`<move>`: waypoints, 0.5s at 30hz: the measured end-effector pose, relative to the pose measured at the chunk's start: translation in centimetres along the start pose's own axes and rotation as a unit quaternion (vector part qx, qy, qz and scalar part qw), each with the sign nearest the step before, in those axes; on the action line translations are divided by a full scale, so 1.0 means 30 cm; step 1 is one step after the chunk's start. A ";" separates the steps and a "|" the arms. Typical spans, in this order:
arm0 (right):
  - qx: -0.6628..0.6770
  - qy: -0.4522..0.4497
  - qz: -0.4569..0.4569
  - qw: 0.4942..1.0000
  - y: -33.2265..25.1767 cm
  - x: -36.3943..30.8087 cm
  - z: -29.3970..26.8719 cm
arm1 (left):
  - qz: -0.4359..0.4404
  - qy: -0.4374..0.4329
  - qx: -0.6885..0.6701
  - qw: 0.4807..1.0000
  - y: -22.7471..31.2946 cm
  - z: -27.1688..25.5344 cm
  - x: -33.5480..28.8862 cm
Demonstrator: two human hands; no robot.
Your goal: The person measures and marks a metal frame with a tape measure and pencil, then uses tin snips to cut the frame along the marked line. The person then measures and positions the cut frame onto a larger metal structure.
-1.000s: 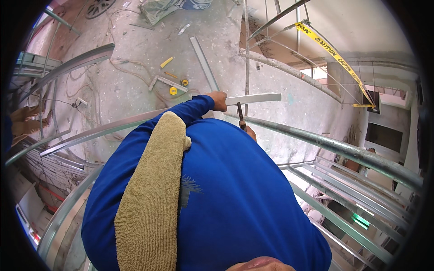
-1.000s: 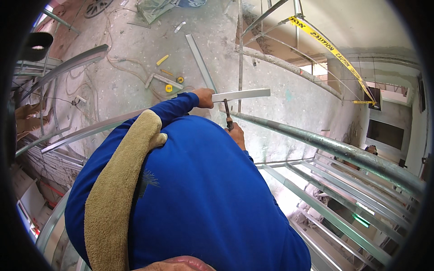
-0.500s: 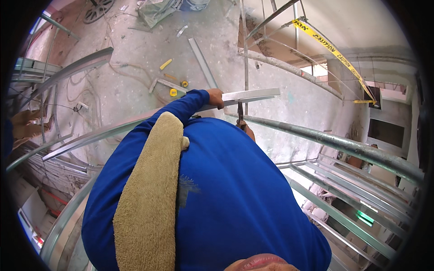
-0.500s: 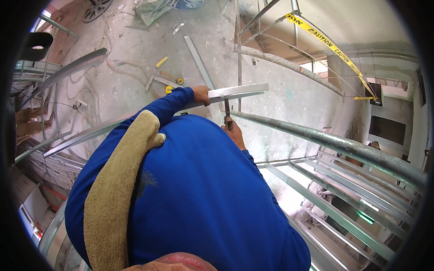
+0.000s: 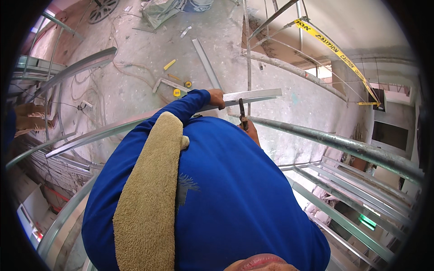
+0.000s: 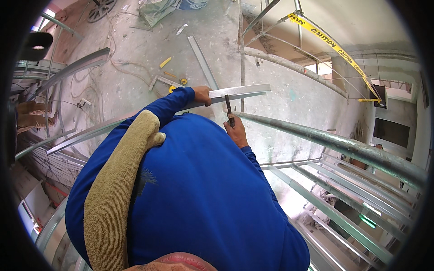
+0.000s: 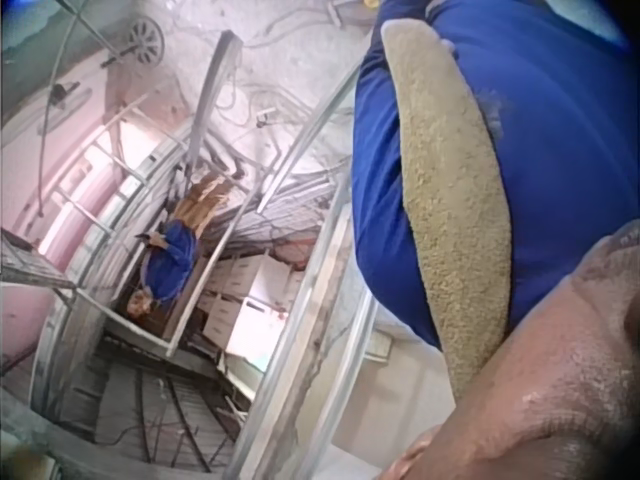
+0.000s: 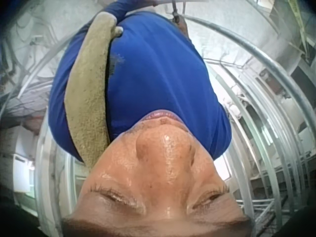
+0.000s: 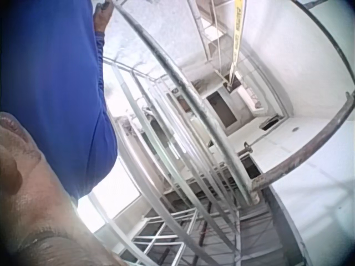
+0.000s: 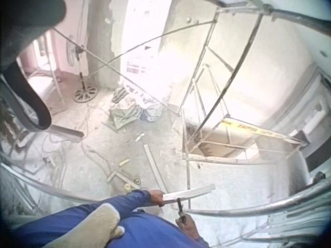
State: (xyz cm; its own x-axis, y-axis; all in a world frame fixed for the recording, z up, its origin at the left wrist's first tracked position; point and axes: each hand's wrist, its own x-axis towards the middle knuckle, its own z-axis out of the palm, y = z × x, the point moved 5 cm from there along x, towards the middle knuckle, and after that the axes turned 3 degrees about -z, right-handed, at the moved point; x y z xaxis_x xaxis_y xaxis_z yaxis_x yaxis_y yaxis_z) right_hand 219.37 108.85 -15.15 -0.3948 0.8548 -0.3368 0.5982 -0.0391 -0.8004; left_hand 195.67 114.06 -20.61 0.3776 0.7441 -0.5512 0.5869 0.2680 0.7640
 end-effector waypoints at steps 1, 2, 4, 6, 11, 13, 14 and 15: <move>-0.019 0.003 0.016 1.000 -0.011 -0.005 -0.005 | -0.003 0.004 0.004 1.000 0.005 -0.002 -0.005; -0.039 0.004 0.009 0.999 -0.034 -0.010 -0.010 | -0.006 0.007 0.007 1.000 0.011 -0.002 -0.012; -0.087 -0.003 0.036 0.996 -0.071 -0.024 -0.016 | -0.014 0.018 0.019 1.000 0.020 0.003 -0.024; -0.081 0.012 0.094 0.992 -0.095 -0.045 -0.017 | -0.022 0.043 0.038 0.998 0.026 0.016 -0.034; -0.166 0.006 0.147 0.975 -0.078 -0.060 -0.026 | -0.048 0.162 0.087 0.982 0.020 0.047 -0.046; -0.150 -0.003 0.124 0.981 -0.032 -0.055 -0.022 | -0.033 0.129 0.088 0.987 0.010 0.052 -0.028; -0.080 -0.011 0.115 0.990 -0.003 -0.054 -0.012 | -0.024 0.097 0.085 0.991 0.003 0.051 -0.016; -0.005 -0.018 0.085 0.996 0.019 -0.048 0.002 | -0.016 0.071 0.084 0.994 -0.005 0.048 -0.005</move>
State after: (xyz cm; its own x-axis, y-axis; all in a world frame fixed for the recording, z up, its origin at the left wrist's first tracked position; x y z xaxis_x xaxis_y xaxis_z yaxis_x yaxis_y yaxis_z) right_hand 220.26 107.56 -15.15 -0.3126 0.8170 -0.4846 0.6651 -0.1760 -0.7257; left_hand 196.55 113.03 -21.11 0.2585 0.8191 -0.5121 0.7131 0.1958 0.6732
